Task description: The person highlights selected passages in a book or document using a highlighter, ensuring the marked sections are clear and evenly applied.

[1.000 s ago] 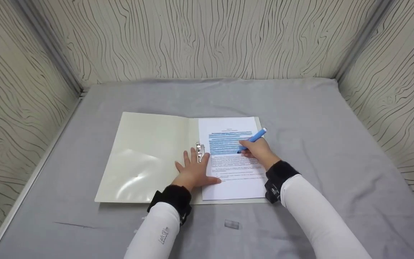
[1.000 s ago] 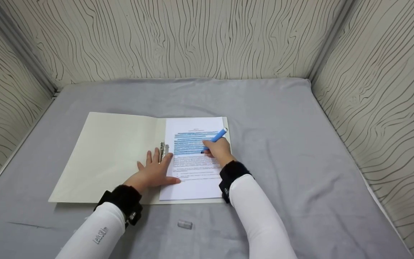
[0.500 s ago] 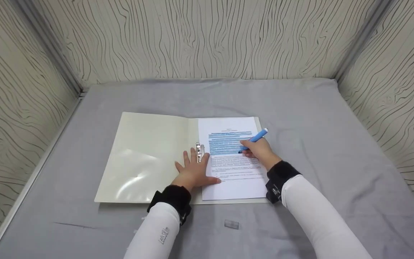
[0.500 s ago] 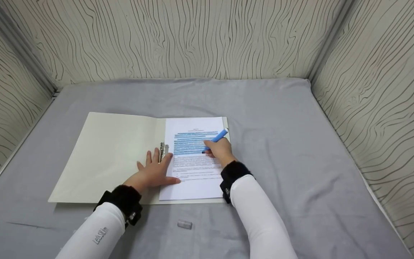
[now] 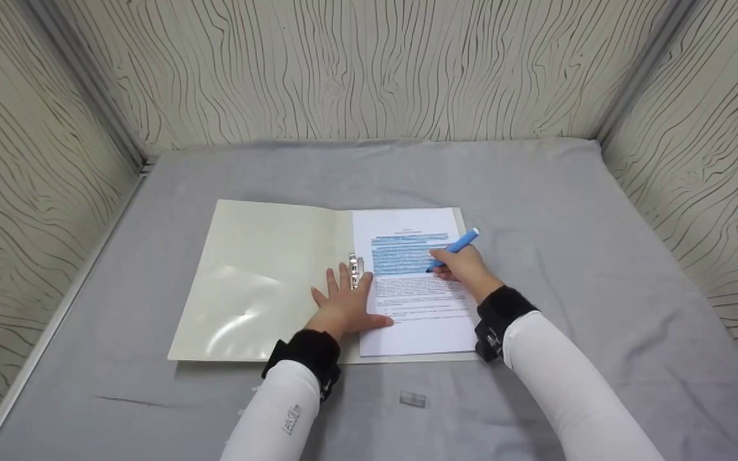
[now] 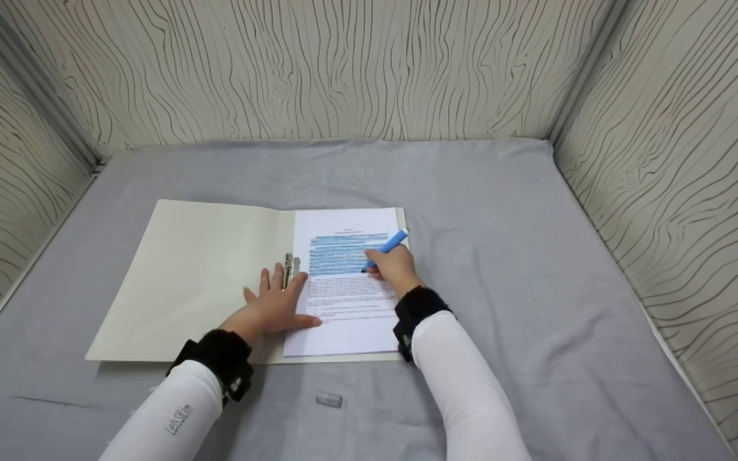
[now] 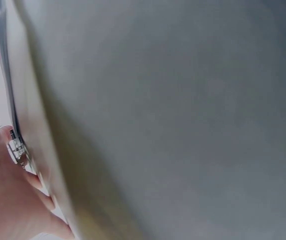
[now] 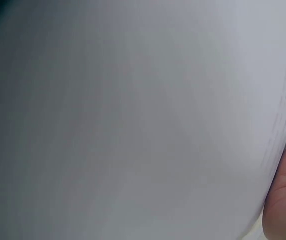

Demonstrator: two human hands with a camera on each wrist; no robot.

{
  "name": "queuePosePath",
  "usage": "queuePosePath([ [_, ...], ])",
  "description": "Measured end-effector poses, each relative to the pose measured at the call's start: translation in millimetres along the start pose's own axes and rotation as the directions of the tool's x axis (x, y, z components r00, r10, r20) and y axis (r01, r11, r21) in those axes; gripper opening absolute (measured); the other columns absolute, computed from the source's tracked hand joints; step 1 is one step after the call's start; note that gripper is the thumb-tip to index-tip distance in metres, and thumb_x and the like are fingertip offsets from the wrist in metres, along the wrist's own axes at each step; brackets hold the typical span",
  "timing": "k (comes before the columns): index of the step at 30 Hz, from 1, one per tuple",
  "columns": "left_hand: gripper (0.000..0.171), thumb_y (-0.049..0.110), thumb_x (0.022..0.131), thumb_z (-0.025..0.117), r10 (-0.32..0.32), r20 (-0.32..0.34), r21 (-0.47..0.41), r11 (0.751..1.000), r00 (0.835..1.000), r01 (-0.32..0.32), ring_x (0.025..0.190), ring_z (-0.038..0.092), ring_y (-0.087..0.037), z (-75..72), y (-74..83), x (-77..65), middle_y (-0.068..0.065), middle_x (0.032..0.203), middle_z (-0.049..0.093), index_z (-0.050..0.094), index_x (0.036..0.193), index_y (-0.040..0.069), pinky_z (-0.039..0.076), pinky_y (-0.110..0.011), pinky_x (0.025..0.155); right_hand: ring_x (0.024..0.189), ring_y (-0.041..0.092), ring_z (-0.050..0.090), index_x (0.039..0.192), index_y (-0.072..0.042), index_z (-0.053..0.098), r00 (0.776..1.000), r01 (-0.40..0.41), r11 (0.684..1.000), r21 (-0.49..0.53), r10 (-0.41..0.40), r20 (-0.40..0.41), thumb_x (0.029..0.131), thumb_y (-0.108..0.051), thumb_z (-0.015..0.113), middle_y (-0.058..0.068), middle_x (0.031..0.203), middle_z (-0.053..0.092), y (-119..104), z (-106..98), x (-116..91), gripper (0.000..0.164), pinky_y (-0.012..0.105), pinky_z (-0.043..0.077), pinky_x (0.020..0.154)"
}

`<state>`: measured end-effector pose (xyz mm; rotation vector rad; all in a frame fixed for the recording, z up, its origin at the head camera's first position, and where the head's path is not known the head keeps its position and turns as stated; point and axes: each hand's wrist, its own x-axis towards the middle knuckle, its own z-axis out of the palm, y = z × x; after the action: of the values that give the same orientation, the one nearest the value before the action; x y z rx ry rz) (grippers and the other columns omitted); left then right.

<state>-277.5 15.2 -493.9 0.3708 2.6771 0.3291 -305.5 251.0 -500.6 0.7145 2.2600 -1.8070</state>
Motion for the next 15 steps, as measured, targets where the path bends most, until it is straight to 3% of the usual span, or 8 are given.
queuePosePath([
  [15,0.101,0.07,0.068,0.065,-0.007,0.006,0.018,1.0,1.0,0.007,0.138,-0.007,-0.043,0.5,1.0,0.9,-0.02,0.154,-0.001,0.023,0.149,0.027,0.006,-0.069,0.1,0.064,0.008,0.062,0.109,0.004,0.05,1.0,-0.002,1.0,-0.028,0.002,-0.001,0.089,-0.024,0.064,0.009,0.086,0.06,1.4,-3.4,0.1,0.037,0.019,0.05,0.061],
])
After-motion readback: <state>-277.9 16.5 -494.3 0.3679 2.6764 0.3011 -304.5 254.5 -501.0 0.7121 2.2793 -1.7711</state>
